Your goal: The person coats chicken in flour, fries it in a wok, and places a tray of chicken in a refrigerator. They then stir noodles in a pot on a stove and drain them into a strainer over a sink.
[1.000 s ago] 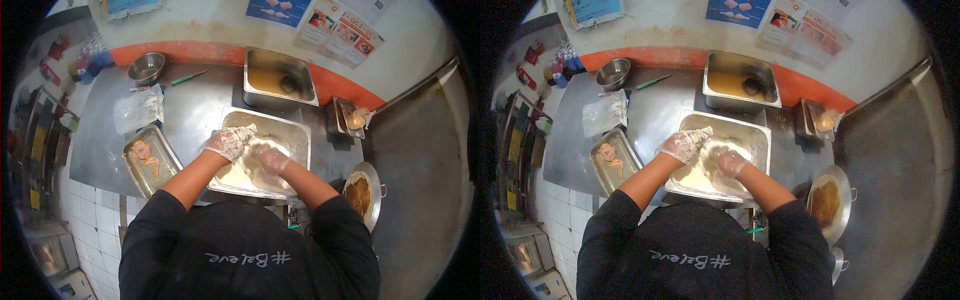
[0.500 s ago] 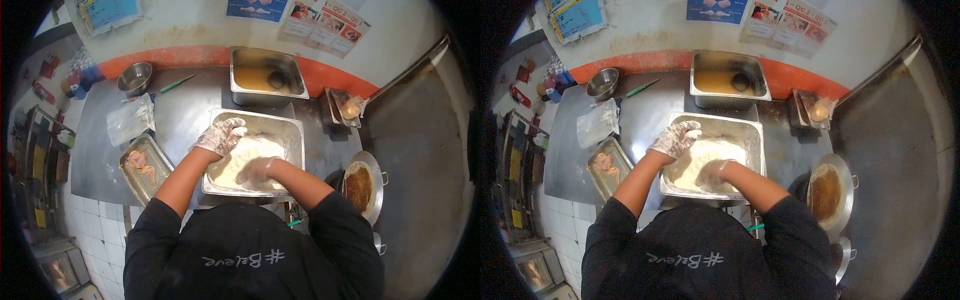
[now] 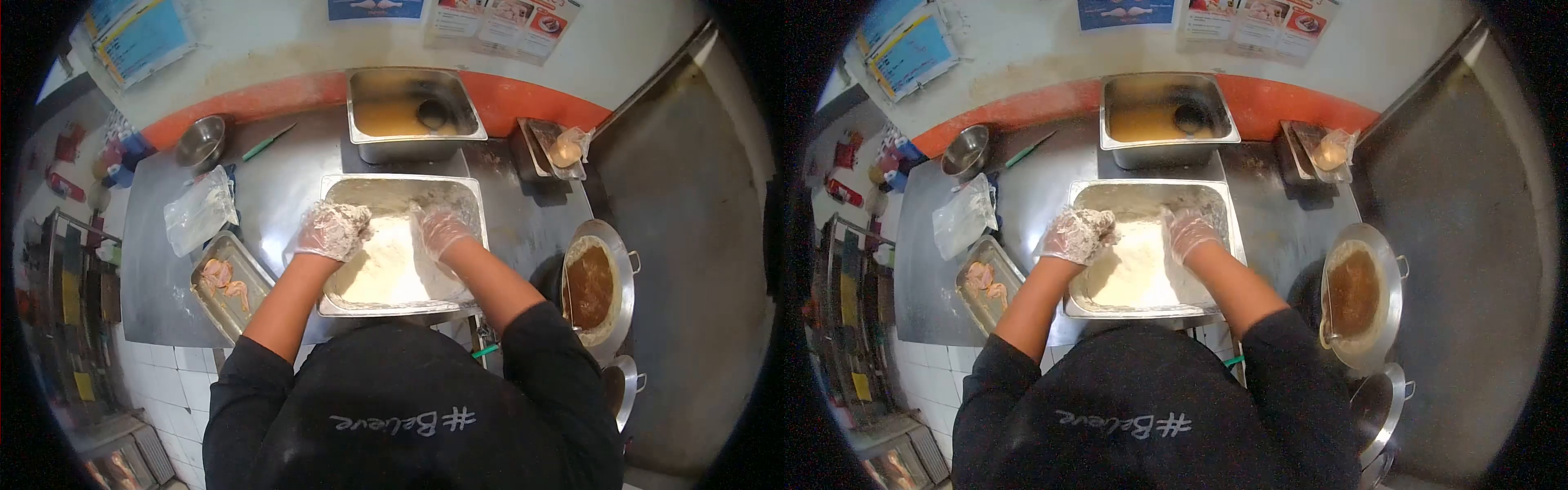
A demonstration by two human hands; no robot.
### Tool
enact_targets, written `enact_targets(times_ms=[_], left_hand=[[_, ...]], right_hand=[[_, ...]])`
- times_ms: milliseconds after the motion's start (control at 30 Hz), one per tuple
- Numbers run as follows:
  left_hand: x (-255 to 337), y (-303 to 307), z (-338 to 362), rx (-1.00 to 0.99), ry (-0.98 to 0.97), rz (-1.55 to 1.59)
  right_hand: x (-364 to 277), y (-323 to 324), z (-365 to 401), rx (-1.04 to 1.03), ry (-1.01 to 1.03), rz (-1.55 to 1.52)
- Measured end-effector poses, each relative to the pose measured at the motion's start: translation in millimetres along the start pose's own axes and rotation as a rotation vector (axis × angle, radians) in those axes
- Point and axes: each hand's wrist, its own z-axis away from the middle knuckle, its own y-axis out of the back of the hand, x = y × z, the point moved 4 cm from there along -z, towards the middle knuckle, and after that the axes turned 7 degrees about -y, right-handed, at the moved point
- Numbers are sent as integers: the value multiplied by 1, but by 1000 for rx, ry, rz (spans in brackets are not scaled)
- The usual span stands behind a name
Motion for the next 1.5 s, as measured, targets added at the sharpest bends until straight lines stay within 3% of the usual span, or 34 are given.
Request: enact_targets(times_ms=[33, 100, 167, 233, 267, 333, 467, 533, 567, 600, 633, 667, 733, 833, 867, 933, 967, 1000, 1100, 1133, 1200, 1233, 1267, 1333, 1367, 1433, 1500], left_hand=[[-7, -3, -1, 135, -151, -44], [-15, -8, 0, 157, -162, -12], [-17, -8, 2, 176, -160, 28], [-22, -13, 1, 137, -55, -2], [-24, -15, 1, 142, -42, 6], [-25, -16, 2, 191, -78, -6], [-26, -16, 1, 137, -86, 23], [-30, -20, 1, 139, -80, 15], [-34, -21, 0, 146, -71, 18], [-35, -23, -2, 137, -107, 3], [-33, -25, 0, 120, -147, -10], [-31, -25, 1, 116, -147, -9], [-29, -19, 0, 103, -104, -12], [-33, -30, -6, 76, -194, -45], [-32, -30, -5, 77, -192, -46], [-31, -24, -1, 161, -176, -65], [-30, -21, 0, 159, -175, -69], [-29, -20, -1, 106, -153, -87], [-32, -26, -2, 57, -141, -103], [-34, -33, -5, 53, -166, -110], [-41, -48, -8, 96, -191, -137], [-40, -45, -8, 142, -201, -161], [-36, -44, -8, 145, -214, -169], [-19, -24, -5, 11, -99, -174], [3, -2, 0, -103, -32, -180], [17, -18, -5, -96, 7, -134], [26, -33, -13, -164, 78, -87]], right_hand=[[-2, -6, 5, -19, -33, 136], [-6, -23, 15, -37, -55, 282], [-9, -68, 30, -256, 122, 735], [-36, -21, 46, -556, -94, 101], [-48, -1, 49, -561, -85, 113], [-72, 16, 56, -761, -36, -132], [-80, -15, 39, -767, 30, -239], [-77, 14, 29, -328, 21, -500], [-66, 28, 21, -392, -92, -477], [-41, -4, 0, -331, -204, -213], [-15, -56, -9, -171, 146, 272], [-13, -33, -15, -231, 50, 306], [42, -160, -76, -105, -303, 199], [-30, -67, -53, 87, -244, 149], [-36, -56, -48, 89, -242, 149], [-57, -37, -39, 88, 21, -147], [-62, -2, -29, -177, 42, -373], [-60, 16, -20, -174, 47, -373], [-32, 30, -3, -245, -10, -777], [-28, 31, -3, -241, -16, -779], [-9, 26, -3, -305, -313, -759], [-6, 23, -2, -152, -295, -583], [-3, 15, 1, -139, -303, -587], [-7, 18, 4, -29, -151, -348], [-4, 10, 1, -21, -161, -355], [0, -5, -2, -32, -174, -752], [-3, 19, 13, -31, -183, -826]])
